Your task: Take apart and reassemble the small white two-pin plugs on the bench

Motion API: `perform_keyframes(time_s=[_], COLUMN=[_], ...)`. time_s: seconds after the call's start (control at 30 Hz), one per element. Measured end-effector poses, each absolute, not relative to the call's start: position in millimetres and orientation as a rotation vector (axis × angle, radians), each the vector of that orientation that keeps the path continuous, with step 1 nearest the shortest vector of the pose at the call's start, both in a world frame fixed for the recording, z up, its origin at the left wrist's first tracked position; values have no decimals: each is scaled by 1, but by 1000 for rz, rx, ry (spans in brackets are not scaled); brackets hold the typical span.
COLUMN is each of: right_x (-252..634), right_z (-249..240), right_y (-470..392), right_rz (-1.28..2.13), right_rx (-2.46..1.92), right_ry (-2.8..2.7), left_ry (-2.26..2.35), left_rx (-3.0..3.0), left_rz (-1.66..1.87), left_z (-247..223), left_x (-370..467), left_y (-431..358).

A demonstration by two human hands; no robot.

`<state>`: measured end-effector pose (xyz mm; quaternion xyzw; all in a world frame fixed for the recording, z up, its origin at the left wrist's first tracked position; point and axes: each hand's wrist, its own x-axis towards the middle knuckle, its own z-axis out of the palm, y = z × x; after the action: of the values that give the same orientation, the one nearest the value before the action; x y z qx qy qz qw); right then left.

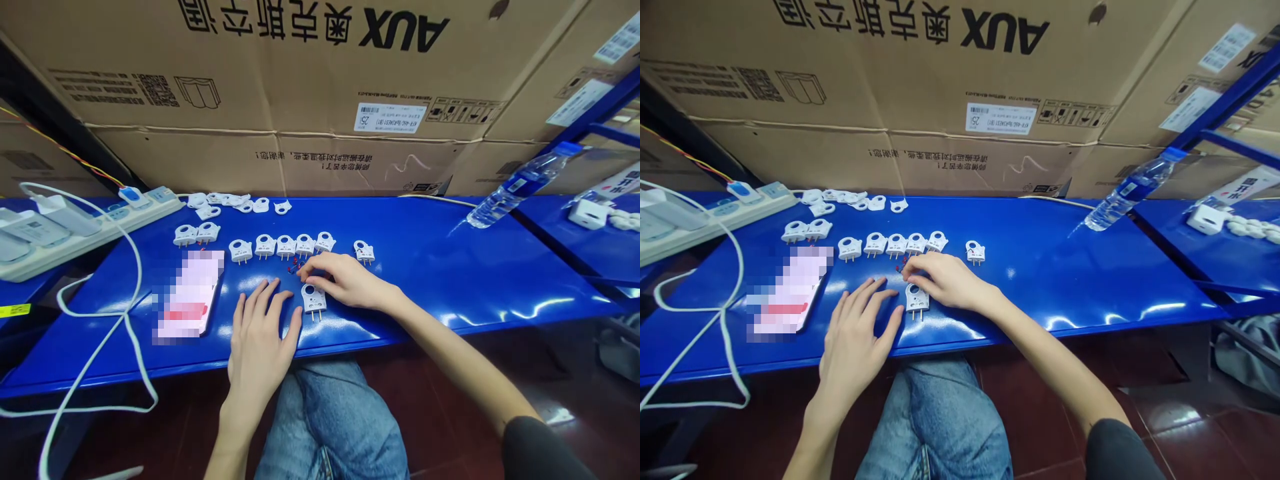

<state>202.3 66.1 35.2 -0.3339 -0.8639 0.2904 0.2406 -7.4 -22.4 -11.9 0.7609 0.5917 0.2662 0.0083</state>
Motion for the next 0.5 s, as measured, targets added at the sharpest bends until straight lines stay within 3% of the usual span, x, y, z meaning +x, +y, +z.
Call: perform_keyframes(time_s=[0.5], right_x=[203], right_z=[33], right_y=[66], right_rz=[858], right_rx=[-864], right_ry=[-2462], left_ry=[1845], left_rx=[2391], left_rz=[826], left_z=[-13], left_x=[-7], left_y=[-23])
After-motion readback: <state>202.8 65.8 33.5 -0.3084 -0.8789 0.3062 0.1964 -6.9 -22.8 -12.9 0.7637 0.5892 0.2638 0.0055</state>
